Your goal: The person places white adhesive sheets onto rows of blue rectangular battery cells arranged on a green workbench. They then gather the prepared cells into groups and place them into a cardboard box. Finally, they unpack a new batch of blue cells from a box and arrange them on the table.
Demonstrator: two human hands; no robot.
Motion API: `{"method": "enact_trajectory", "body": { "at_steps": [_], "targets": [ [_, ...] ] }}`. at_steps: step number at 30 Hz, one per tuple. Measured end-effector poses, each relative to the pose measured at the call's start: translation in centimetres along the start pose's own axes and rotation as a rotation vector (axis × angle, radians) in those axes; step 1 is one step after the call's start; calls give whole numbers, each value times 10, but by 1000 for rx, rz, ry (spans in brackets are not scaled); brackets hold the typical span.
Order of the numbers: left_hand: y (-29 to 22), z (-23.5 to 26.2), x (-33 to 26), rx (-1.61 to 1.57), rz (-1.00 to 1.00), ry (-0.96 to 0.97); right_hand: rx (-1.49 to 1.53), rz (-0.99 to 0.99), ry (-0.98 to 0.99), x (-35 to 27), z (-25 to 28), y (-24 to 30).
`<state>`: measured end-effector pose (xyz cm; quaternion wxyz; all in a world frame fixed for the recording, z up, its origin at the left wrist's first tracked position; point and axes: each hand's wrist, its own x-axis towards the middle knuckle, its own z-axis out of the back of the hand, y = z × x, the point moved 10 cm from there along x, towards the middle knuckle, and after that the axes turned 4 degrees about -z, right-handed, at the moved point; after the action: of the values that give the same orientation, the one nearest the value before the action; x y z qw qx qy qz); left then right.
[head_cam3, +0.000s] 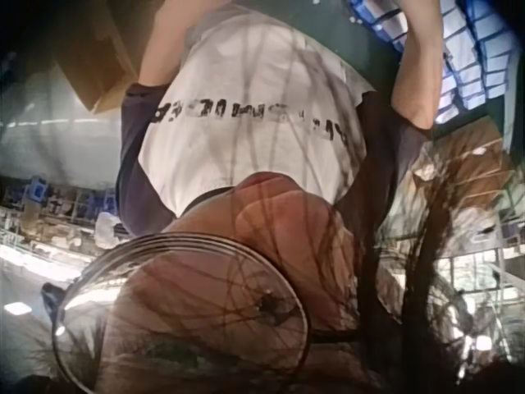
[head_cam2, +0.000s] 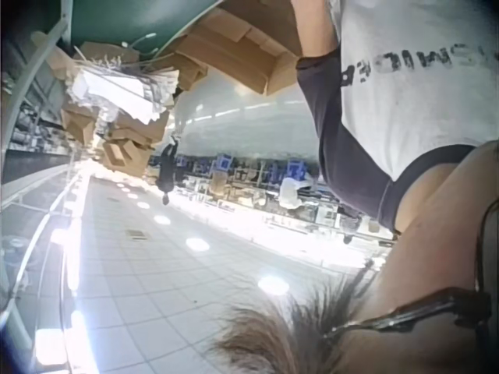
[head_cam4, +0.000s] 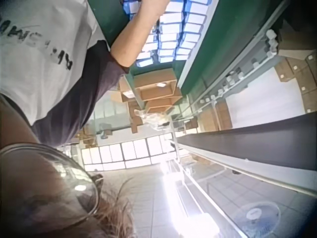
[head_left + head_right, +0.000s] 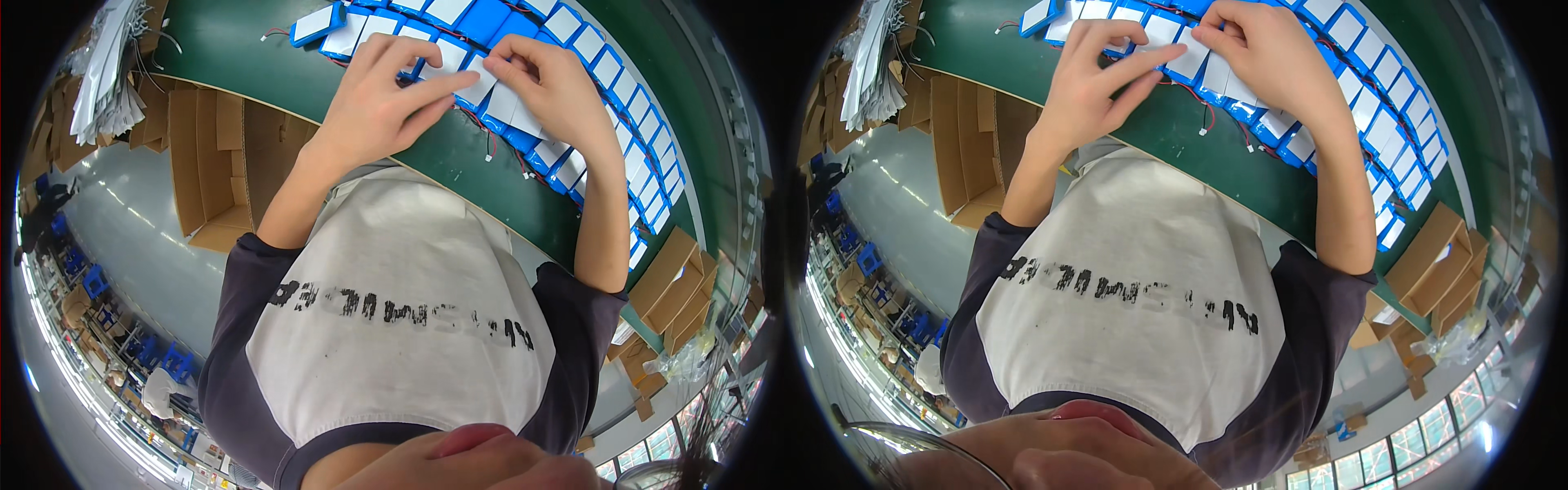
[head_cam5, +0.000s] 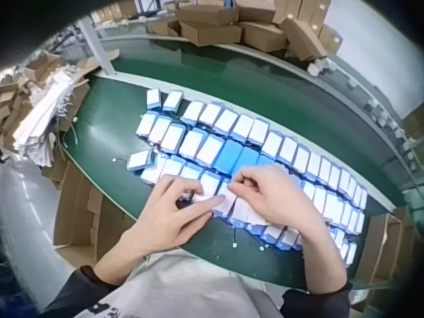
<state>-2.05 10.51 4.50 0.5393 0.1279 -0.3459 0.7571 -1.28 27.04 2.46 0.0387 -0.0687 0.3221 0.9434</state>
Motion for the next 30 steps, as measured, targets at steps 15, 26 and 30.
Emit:
{"method": "enact_trajectory", "body": {
  "at_steps": [15,26,30],
  "targets": [
    [-17,-17,24,123,-128,125,204,11,-303,-23,91,-13],
    [20,7,42,151,25,-143,273,109,-219,56,35,6],
    [13,-3,43,224,11,-32,173,66,-188,59,31,8]
  ]
}}
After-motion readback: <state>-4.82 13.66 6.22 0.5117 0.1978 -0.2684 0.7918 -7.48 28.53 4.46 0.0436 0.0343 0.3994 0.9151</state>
